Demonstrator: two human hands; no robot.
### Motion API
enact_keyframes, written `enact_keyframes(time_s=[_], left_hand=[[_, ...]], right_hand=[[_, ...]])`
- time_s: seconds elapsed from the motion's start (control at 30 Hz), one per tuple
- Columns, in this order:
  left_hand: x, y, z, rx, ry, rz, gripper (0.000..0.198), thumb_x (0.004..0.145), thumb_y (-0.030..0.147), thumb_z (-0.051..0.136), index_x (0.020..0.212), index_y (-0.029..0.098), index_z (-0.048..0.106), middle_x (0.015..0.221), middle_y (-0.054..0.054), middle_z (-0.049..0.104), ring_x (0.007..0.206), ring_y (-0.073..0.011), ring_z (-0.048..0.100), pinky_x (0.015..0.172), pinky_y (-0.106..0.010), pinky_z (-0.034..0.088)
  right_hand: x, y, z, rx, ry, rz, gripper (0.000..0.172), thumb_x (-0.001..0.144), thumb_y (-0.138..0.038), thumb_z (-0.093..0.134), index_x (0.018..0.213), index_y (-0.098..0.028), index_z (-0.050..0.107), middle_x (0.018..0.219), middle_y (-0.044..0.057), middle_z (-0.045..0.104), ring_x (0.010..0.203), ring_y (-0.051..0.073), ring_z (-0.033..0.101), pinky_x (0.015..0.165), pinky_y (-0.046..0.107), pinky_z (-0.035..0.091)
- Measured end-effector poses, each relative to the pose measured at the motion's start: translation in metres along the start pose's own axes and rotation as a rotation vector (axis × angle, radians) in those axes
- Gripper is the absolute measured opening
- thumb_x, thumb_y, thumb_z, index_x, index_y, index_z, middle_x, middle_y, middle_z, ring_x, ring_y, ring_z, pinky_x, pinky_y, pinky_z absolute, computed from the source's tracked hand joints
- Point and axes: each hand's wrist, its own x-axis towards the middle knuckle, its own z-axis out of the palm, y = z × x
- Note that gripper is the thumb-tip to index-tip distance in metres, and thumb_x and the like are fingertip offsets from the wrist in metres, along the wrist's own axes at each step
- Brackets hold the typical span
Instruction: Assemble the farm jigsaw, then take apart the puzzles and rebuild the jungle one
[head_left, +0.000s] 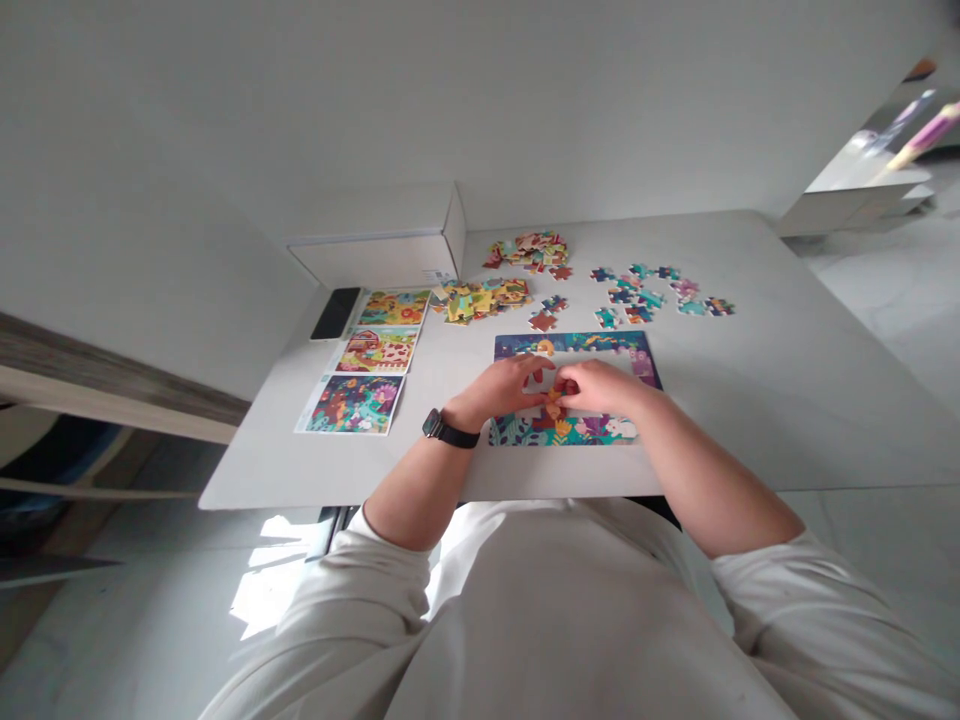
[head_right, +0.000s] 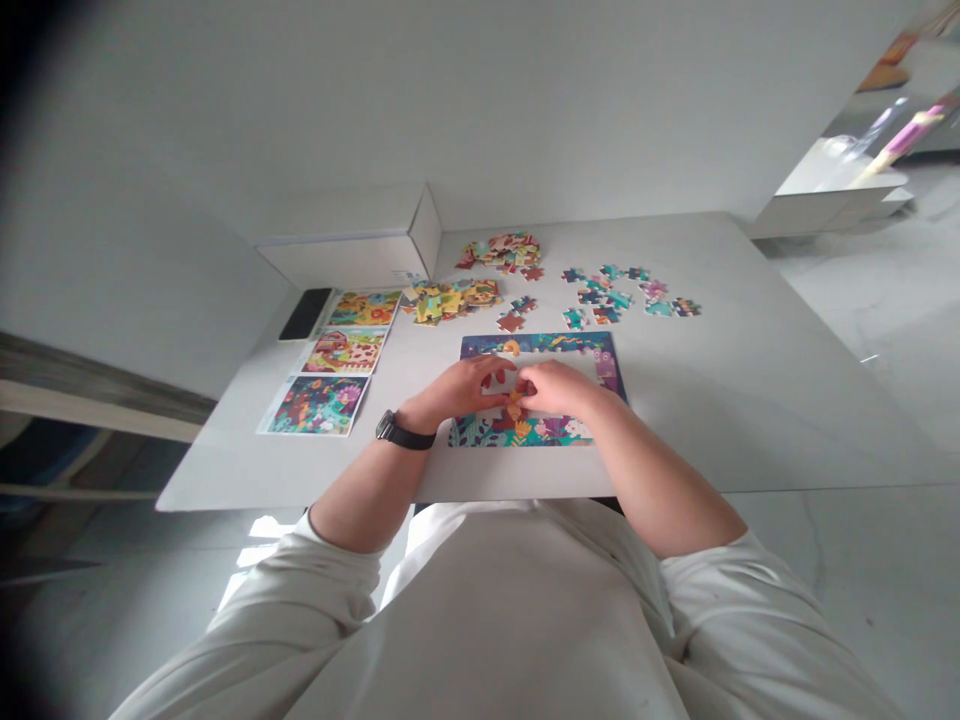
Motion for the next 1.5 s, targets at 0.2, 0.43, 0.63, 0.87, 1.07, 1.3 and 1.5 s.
enact_keyframes(time_s=[0.2, 0.43, 0.63, 0.87, 1.07, 1.3, 1.5], left_hand=[[0.001, 0.007, -0.006, -0.009, -0.008, 0.036, 0.033, 0.086, 0.041, 0.086, 0.113, 0.024, 0.076, 0.107, -0.008, 0.074, 0.099, -0.0262, 0.069, 0.089, -0.036, 0.052], [0.002, 0.013, -0.007, -0.005, -0.122, 0.043, 0.026, 0.084, 0.048, 0.087, 0.086, 0.023, 0.078, 0.093, -0.007, 0.071, 0.087, -0.0231, 0.066, 0.084, -0.035, 0.051], [0.000, 0.012, -0.004, -0.012, -0.095, 0.058, 0.026, 0.086, 0.050, 0.085, 0.091, 0.025, 0.080, 0.093, -0.007, 0.071, 0.087, -0.0234, 0.066, 0.084, -0.036, 0.051], [-0.001, 0.009, -0.003, 0.211, -0.037, 0.049, 0.030, 0.084, 0.050, 0.087, 0.102, 0.027, 0.081, 0.127, -0.012, 0.069, 0.120, -0.0353, 0.061, 0.114, -0.052, 0.044], [-0.008, -0.011, -0.001, 0.294, 0.023, -0.059, 0.071, 0.079, 0.061, 0.089, 0.138, 0.027, 0.071, 0.152, -0.018, 0.057, 0.143, -0.0419, 0.050, 0.127, -0.063, 0.033], [-0.012, -0.018, 0.005, 0.338, -0.112, -0.167, 0.101, 0.078, 0.072, 0.086, 0.158, 0.020, 0.056, 0.172, -0.024, 0.038, 0.160, -0.0496, 0.032, 0.132, -0.067, 0.025], [-0.011, -0.012, 0.002, 0.378, -0.155, -0.214, 0.105, 0.078, 0.080, 0.081, 0.160, 0.021, 0.053, 0.175, -0.022, 0.034, 0.164, -0.0492, 0.028, 0.134, -0.066, 0.023]], right_hand=[[-0.002, 0.002, -0.003, -0.022, 0.024, 0.004, 0.021, 0.083, -0.034, 0.085, 0.099, -0.025, 0.076, 0.086, 0.003, 0.077, 0.074, 0.021, 0.066, 0.066, 0.031, 0.040], [-0.004, -0.001, -0.004, -0.065, -0.059, 0.050, 0.019, 0.079, -0.032, 0.086, 0.095, -0.025, 0.077, 0.089, 0.003, 0.079, 0.077, 0.021, 0.067, 0.066, 0.031, 0.039], [-0.008, -0.004, -0.008, -0.088, -0.067, 0.011, 0.015, 0.082, -0.031, 0.083, 0.094, -0.025, 0.077, 0.088, 0.003, 0.079, 0.075, 0.020, 0.067, 0.063, 0.029, 0.039], [-0.009, -0.004, -0.013, -0.039, -0.077, 0.018, 0.020, 0.084, -0.030, 0.086, 0.100, -0.024, 0.077, 0.090, 0.003, 0.080, 0.077, 0.019, 0.069, 0.066, 0.028, 0.043], [-0.016, 0.052, -0.042, 0.057, 0.263, 0.015, 0.029, 0.086, -0.025, 0.083, 0.114, -0.024, 0.078, 0.114, 0.008, 0.080, 0.100, 0.024, 0.074, 0.090, 0.034, 0.055], [-0.035, 0.103, -0.065, -0.183, 0.220, 0.170, 0.049, 0.075, -0.020, 0.087, 0.123, -0.026, 0.081, 0.138, 0.010, 0.075, 0.126, 0.033, 0.070, 0.112, 0.043, 0.053], [-0.035, 0.096, -0.059, -0.308, 0.098, 0.241, 0.067, 0.072, -0.025, 0.089, 0.138, -0.030, 0.075, 0.155, 0.007, 0.066, 0.139, 0.034, 0.065, 0.121, 0.043, 0.049]])
